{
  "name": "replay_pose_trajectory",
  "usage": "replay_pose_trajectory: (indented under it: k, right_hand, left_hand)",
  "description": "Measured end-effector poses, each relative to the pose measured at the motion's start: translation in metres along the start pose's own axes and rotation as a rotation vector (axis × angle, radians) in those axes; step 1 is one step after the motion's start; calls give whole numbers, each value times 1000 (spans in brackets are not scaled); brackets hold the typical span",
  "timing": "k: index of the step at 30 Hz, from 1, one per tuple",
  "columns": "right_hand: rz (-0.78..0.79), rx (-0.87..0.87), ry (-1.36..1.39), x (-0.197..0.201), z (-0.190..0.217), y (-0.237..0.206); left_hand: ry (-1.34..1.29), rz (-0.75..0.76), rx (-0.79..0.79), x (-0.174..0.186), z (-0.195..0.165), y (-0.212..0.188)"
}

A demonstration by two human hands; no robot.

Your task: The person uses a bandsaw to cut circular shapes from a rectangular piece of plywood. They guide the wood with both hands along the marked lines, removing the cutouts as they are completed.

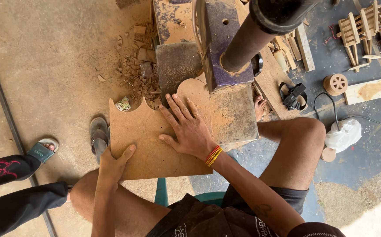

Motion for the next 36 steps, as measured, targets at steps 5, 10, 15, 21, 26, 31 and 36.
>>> replay_pose_trajectory:
  k: [5, 10, 15, 21, 26, 31, 36]
  right_hand:
    - [2, 21, 30, -3, -1, 1]
    - [21, 32, 46, -1, -1, -3]
    - [1, 57, 63, 8, 2, 2]
    - [30, 33, 45, 2, -2, 5]
    - [28, 37, 59, -4, -4, 9]
    - [24, 49, 72, -4, -3, 8]
    - [33, 62, 49, -8, -2, 5]
  left_hand:
    - [-38, -11, 7, -3, 2, -5]
    - [-43, -16, 33, -2, 7, -17]
    - [-23, -52, -6, 1, 1, -21]
    - [-29, -54, -14, -3, 5, -10]
    - [4, -66, -4, -3, 12, -5]
    - [35, -83, -29, 0, 10, -8]
    - [42, -84, 42, 1, 15, -14]
Point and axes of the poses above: each hand's wrist, its own y-axis towards the middle knuckle, its own x-axis out of the back of the hand, z = x × y, the point moved 10 cm from there along y, towards the middle knuckle, and after that the axes turned 13 degrees about -z, right-handed, at the moved point
